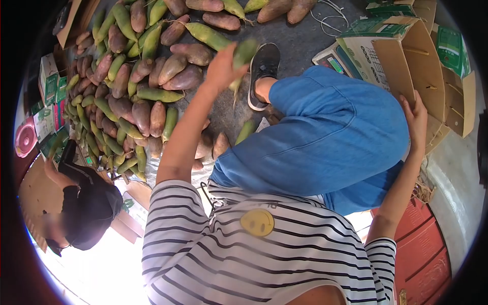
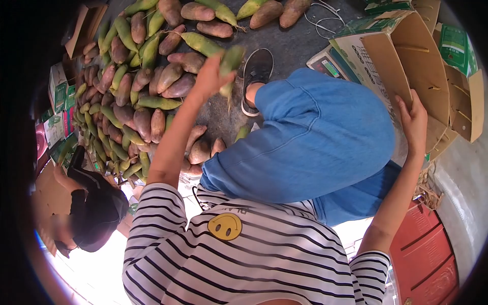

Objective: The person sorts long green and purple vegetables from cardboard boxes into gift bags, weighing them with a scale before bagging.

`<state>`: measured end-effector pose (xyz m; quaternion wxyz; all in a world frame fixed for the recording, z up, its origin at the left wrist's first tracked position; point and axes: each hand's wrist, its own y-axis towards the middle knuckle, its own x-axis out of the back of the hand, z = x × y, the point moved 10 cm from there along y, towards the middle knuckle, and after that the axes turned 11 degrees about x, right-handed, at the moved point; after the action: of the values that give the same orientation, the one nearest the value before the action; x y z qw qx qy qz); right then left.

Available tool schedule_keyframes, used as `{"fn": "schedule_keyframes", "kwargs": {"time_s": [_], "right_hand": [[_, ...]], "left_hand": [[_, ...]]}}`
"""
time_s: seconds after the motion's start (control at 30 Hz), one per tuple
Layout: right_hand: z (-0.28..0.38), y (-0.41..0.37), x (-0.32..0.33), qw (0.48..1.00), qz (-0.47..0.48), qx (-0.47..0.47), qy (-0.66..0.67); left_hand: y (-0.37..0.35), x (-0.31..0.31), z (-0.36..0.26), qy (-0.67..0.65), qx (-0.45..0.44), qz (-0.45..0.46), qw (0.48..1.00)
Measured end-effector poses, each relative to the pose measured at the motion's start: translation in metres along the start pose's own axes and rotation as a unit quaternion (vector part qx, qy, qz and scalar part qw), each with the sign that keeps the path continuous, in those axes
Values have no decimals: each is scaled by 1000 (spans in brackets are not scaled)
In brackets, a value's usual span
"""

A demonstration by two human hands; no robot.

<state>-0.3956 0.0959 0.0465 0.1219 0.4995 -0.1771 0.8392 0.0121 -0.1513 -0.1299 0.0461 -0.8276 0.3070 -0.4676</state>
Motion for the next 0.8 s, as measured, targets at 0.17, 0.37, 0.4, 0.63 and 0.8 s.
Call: {"fn": "schedule_keyframes", "kwargs": {"time_s": [0.17,0.37,0.4,0.63,0.8], "right_hand": [[2,0,1,1000,-1,-3,-1],[-3,0,2,1000,-20,3,13],[-3,-1,2,1000,-16,5,14],[-5,-1,3,1000,-19,16,15],[-12,0,-3,997,-23,-6,72]], "left_hand": [[-16,52,15,64,1,-86,994],[-170,-93,243,334,248,270,868],[-180,-92,245,333,249,244,876],[-164,-87,242,278,222,158,921],[-89,-15,127,44,32,32,998]]}}
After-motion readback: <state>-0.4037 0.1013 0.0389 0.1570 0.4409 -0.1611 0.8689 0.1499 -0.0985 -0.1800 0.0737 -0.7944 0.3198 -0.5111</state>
